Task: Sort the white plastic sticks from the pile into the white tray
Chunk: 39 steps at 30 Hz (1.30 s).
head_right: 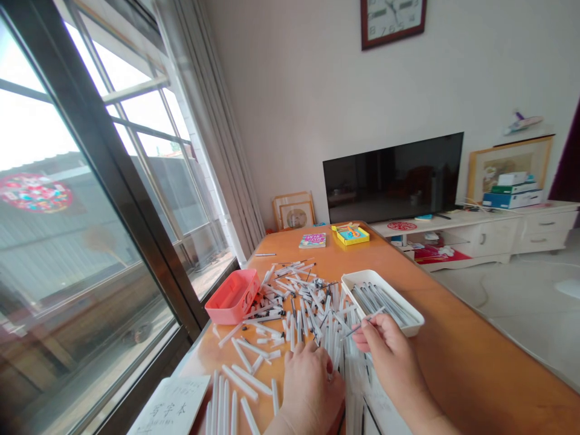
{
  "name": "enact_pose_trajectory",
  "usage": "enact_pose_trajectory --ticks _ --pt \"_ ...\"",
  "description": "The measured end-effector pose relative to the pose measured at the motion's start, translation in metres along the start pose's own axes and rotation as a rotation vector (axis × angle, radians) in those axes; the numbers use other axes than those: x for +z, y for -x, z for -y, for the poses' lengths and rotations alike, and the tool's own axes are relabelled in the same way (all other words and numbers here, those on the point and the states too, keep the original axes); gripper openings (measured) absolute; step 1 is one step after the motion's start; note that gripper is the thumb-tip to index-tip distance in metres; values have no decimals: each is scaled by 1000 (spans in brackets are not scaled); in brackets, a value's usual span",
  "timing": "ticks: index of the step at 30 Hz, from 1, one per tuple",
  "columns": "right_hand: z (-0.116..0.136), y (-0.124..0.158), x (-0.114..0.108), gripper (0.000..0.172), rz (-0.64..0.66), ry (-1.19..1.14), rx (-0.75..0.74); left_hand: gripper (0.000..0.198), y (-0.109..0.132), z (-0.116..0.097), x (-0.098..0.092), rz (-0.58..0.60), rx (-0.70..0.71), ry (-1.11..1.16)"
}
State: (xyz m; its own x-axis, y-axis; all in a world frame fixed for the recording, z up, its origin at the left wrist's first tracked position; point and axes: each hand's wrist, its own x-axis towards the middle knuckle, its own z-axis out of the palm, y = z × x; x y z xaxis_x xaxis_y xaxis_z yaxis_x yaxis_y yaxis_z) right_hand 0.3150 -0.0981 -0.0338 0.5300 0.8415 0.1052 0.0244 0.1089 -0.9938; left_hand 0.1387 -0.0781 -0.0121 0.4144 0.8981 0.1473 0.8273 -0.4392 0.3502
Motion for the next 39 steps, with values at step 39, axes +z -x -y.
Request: enact_pose_trajectory --ticks 39 --pt "42 12 -8 31 -75 -217 -59 9 7 16 -22 -36 113 597"
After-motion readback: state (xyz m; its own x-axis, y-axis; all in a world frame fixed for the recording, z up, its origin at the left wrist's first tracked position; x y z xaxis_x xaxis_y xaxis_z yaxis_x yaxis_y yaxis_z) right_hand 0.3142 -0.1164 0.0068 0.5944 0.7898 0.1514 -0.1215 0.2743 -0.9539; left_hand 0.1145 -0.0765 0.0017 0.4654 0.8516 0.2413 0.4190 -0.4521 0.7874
